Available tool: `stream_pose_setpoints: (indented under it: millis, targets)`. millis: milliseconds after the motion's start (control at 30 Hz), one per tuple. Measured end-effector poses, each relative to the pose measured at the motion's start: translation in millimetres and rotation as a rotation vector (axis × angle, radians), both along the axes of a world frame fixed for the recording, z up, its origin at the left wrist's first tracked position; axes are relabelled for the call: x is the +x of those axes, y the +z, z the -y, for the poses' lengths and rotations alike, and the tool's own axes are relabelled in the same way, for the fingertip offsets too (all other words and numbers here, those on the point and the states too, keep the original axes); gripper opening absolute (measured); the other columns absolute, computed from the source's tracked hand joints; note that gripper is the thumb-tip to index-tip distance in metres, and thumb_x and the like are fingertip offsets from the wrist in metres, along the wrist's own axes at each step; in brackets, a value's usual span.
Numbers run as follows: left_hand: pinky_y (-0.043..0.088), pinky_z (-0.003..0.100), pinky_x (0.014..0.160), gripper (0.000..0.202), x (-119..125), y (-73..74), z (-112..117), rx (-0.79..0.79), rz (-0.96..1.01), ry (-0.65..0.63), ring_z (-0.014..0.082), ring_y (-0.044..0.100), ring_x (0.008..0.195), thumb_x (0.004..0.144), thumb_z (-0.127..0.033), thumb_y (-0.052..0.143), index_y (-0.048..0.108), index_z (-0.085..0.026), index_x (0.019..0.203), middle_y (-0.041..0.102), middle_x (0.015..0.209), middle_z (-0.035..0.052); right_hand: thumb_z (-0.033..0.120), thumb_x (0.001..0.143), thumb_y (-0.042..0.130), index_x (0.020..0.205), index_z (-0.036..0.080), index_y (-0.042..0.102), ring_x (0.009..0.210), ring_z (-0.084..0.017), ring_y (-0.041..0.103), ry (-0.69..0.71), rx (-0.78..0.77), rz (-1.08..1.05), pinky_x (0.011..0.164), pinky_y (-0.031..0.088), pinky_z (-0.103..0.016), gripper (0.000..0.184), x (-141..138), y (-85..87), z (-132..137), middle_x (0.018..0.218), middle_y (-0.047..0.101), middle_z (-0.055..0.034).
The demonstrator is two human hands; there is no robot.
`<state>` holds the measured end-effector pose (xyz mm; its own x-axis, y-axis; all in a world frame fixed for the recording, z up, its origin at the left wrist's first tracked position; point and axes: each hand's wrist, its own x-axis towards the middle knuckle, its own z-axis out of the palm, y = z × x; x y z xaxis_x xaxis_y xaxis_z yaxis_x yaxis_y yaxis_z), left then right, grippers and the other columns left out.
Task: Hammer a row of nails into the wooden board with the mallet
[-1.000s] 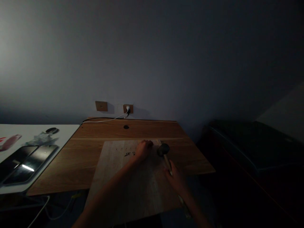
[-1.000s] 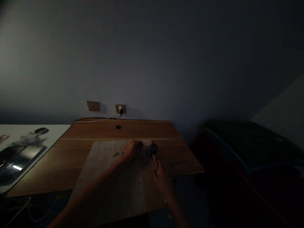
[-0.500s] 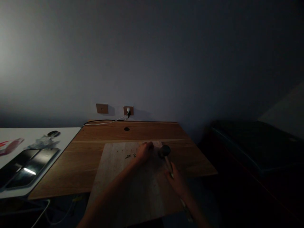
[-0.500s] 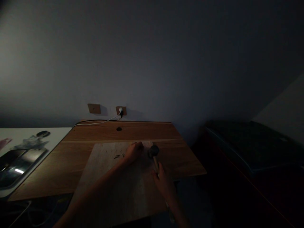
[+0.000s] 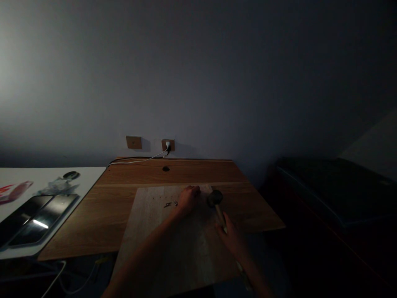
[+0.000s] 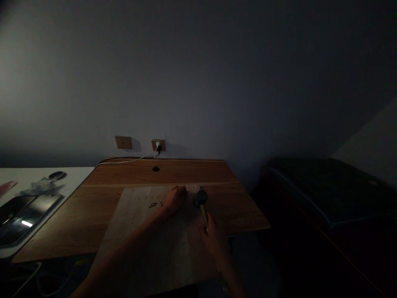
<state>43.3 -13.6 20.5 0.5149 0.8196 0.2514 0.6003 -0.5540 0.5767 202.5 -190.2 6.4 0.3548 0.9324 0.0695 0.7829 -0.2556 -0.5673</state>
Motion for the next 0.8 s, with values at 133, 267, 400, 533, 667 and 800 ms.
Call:
stream_pose_setpoints:
  millis: [133, 267, 400, 533, 667, 800]
  targets:
    - [0.049, 0.028, 0.084, 0.025, -0.9, 3.0, 0.8, -0.026, -0.019, 0.007, 0.0198, 0.066, 0.094, 0.087, -0.013, 0.052, 0.072, -0.020, 0.100, 0.072, 0.102, 0.0070, 0.045, 0.092, 0.045, 0.141, 0.015, 0.054, 0.128, -0.030, 0.059, -0.007, 0.012, 0.011, 0.106, 0.045, -0.040, 0.058, 0.0, 0.2, 0.0, 0.136, 0.064, -0.0169]
    - [0.050, 0.029, 0.086, 0.028, -0.5, 6.1, 1.9, -0.032, -0.023, -0.029, 0.0201, 0.065, 0.096, 0.087, -0.011, 0.050, 0.072, -0.020, 0.102, 0.072, 0.103, 0.0076, 0.045, 0.092, 0.045, 0.141, 0.012, 0.054, 0.128, -0.032, 0.059, -0.013, -0.040, 0.006, 0.105, 0.045, -0.041, 0.060, -1.3, 3.3, -0.6, 0.138, 0.062, -0.0196]
    - [0.048, 0.030, 0.094, 0.031, 0.8, 9.4, 3.5, 0.000, -0.037, -0.076, 0.0211, 0.063, 0.106, 0.088, -0.009, 0.051, 0.073, -0.021, 0.107, 0.071, 0.111, 0.0079, 0.046, 0.092, 0.045, 0.142, 0.011, 0.054, 0.128, -0.032, 0.059, -0.010, -0.046, 0.014, 0.105, 0.045, -0.040, 0.061, -0.7, 3.2, -1.1, 0.137, 0.063, -0.0205]
    - [0.047, 0.032, 0.097, 0.033, 1.6, 10.8, 4.4, -0.011, -0.069, -0.074, 0.0221, 0.062, 0.110, 0.090, -0.010, 0.050, 0.070, -0.022, 0.114, 0.071, 0.113, 0.0076, 0.057, 0.092, 0.044, 0.135, 0.016, 0.060, 0.127, -0.030, 0.060, -0.003, 0.011, -0.113, 0.105, 0.046, -0.039, 0.061, 5.4, 2.9, -3.6, 0.134, 0.066, -0.0180]
    - [0.046, 0.032, 0.097, 0.042, 1.5, 7.6, 3.5, -0.022, -0.053, -0.050, 0.0216, 0.063, 0.111, 0.091, -0.011, 0.049, 0.059, -0.023, 0.130, 0.071, 0.114, 0.0071, 0.068, 0.090, 0.043, 0.125, 0.021, 0.066, 0.113, -0.028, 0.068, 0.000, 0.034, -0.256, 0.093, 0.054, -0.037, 0.064, 8.0, 10.8, -12.0, 0.114, 0.074, -0.0124]
    - [0.045, 0.032, 0.098, 0.047, 1.2, 3.1, 1.4, -0.028, -0.029, -0.066, 0.0219, 0.063, 0.110, 0.089, -0.011, 0.049, 0.053, -0.021, 0.134, 0.072, 0.112, 0.0070, 0.063, 0.093, 0.036, 0.132, 0.017, 0.062, 0.109, -0.028, 0.069, 0.014, 0.063, -0.307, 0.092, 0.054, -0.038, 0.066, 0.4, 23.2, -25.1, 0.111, 0.074, -0.0132]
